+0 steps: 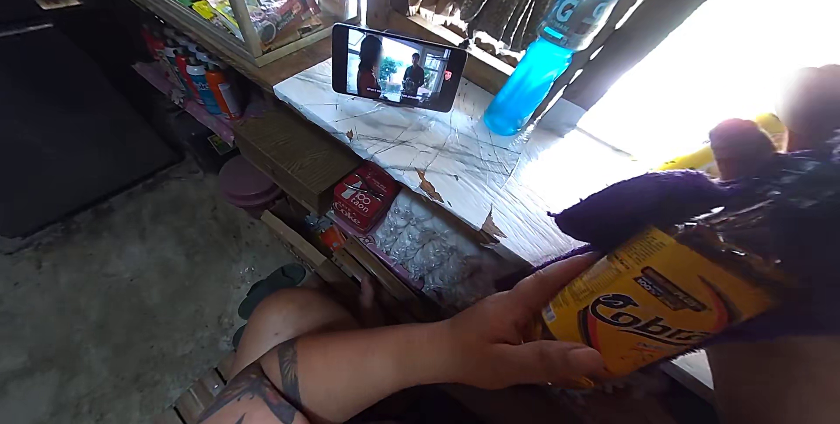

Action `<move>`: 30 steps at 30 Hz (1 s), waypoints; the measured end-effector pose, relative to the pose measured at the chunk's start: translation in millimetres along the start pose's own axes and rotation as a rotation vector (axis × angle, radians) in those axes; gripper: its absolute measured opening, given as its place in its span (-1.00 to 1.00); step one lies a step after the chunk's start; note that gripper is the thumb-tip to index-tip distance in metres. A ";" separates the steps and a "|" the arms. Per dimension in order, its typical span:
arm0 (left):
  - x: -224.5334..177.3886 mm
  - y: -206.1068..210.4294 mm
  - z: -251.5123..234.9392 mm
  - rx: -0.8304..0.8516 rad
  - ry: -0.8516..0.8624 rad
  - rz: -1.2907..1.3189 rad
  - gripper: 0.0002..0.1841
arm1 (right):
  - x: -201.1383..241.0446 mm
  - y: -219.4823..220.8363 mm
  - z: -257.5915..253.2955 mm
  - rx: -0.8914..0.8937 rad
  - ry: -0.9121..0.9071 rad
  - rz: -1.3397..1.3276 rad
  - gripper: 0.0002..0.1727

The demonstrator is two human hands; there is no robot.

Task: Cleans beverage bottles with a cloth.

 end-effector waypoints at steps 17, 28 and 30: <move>-18.3 -33.0 9.9 -0.326 0.062 -0.151 -0.30 | -25.1 157.7 -15.0 0.474 -0.008 0.925 -0.14; -17.8 -39.9 11.0 -0.413 0.098 -0.262 -0.28 | -23.0 154.9 -16.3 0.275 -0.149 1.316 -0.36; -19.1 -40.3 10.7 -0.424 0.090 -0.275 -0.27 | -20.5 156.0 -15.4 0.213 -0.153 1.388 -0.34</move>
Point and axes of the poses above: each hand's wrist, its own z-axis away from the middle knuckle, its own y-axis out of the palm, x = y × z, the point moved 7 cm from there along -z, towards the middle knuckle, and after that the axes turned 8 degrees about y, right-handed, at the moved point
